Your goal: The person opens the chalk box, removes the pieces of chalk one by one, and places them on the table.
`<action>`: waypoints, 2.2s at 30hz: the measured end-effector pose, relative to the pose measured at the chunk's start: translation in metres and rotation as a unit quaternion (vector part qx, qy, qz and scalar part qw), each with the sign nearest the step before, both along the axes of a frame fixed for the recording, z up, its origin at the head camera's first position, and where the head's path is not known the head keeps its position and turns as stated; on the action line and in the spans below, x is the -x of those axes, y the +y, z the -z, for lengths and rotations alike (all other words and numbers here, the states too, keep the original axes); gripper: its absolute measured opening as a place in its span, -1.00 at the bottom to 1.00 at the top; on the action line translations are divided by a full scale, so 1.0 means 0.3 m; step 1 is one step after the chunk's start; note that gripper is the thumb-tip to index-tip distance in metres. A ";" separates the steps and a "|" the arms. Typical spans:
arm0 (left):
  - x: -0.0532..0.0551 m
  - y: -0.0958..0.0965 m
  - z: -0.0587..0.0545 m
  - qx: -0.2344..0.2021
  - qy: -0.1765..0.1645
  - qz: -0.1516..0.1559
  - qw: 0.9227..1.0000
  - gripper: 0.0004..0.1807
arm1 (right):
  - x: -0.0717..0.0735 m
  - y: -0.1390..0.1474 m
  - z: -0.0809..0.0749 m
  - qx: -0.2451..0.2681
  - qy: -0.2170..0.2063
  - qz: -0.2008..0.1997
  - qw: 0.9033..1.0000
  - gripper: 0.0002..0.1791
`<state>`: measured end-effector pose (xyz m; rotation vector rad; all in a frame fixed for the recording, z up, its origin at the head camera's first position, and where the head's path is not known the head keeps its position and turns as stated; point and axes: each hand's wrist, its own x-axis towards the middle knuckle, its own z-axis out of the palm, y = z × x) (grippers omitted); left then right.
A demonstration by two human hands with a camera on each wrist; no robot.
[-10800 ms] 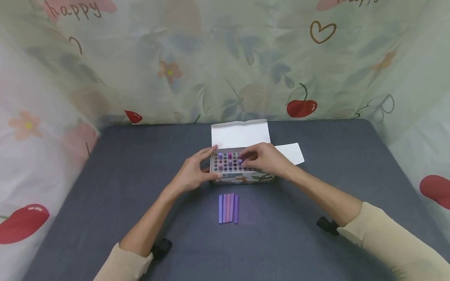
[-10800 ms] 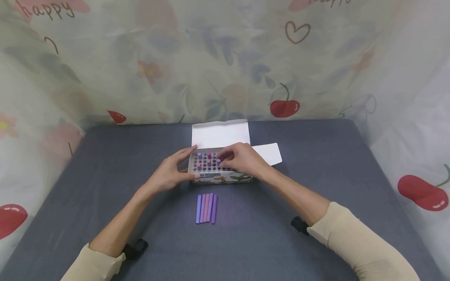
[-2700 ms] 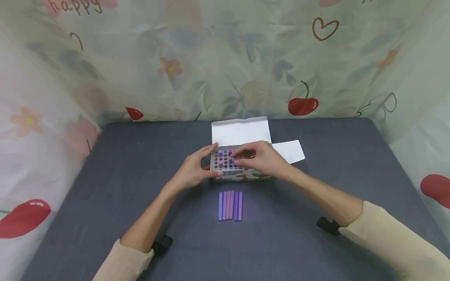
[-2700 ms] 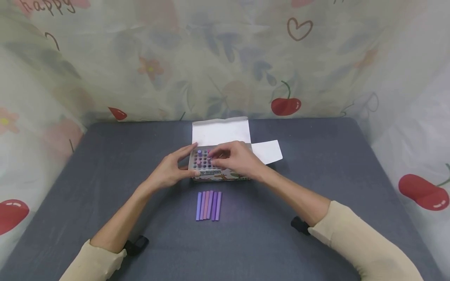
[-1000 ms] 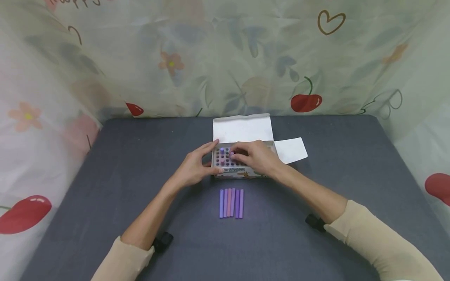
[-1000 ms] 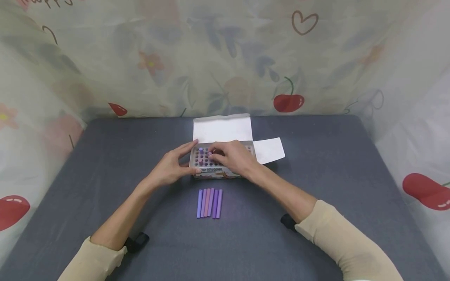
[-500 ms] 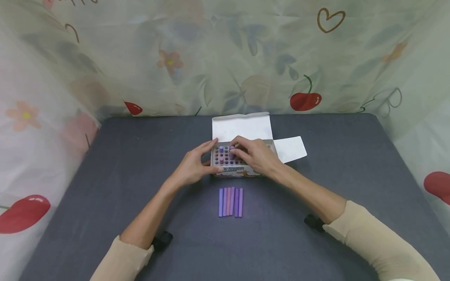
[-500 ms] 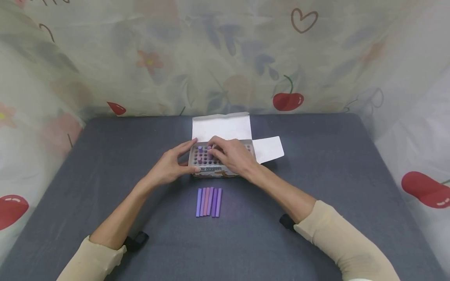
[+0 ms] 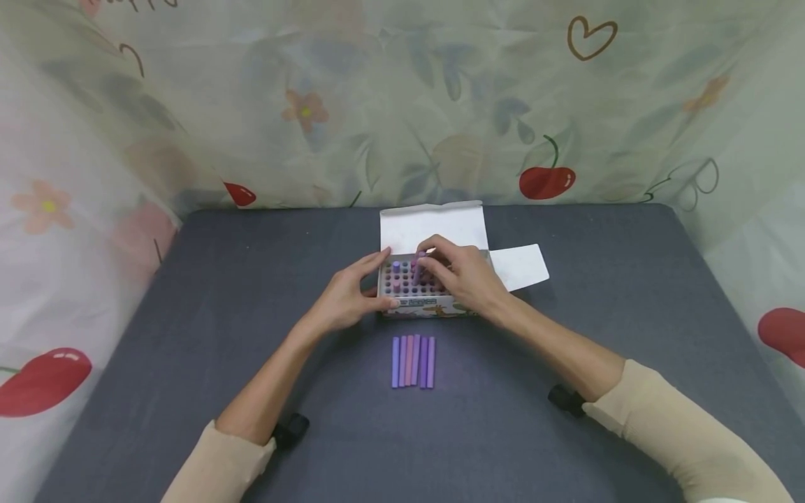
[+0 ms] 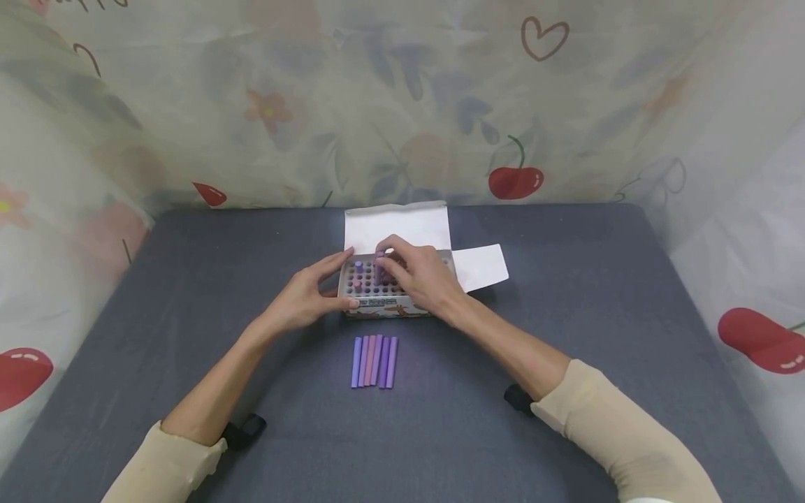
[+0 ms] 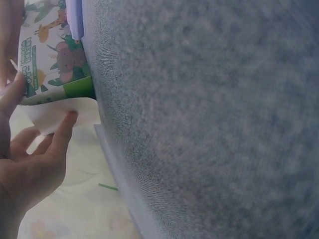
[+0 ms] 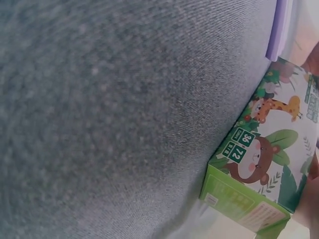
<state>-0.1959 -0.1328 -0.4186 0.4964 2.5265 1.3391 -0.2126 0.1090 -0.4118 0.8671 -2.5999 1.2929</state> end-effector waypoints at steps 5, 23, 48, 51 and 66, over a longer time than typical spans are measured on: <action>-0.001 -0.001 -0.002 -0.005 -0.001 0.001 1.000 -0.02 | -0.007 0.005 -0.021 0.027 -0.023 -0.004 0.999 -0.86; 0.006 0.007 0.002 0.017 -0.005 0.005 1.000 0.01 | -0.076 0.054 -0.056 0.116 -0.092 0.027 0.989 -0.79; 0.006 -0.005 -0.002 0.007 -0.020 0.004 1.000 -0.01 | -0.200 0.122 -0.035 0.155 -0.231 0.036 0.960 -0.72; 0.008 -0.006 -0.001 0.008 -0.018 0.004 1.000 -0.01 | -0.211 0.128 -0.025 0.157 -0.244 0.038 0.956 -0.74; 0.007 -0.008 0.003 0.007 -0.014 0.004 1.000 -0.02 | -0.254 0.116 0.064 0.148 -0.319 0.024 0.936 -0.70</action>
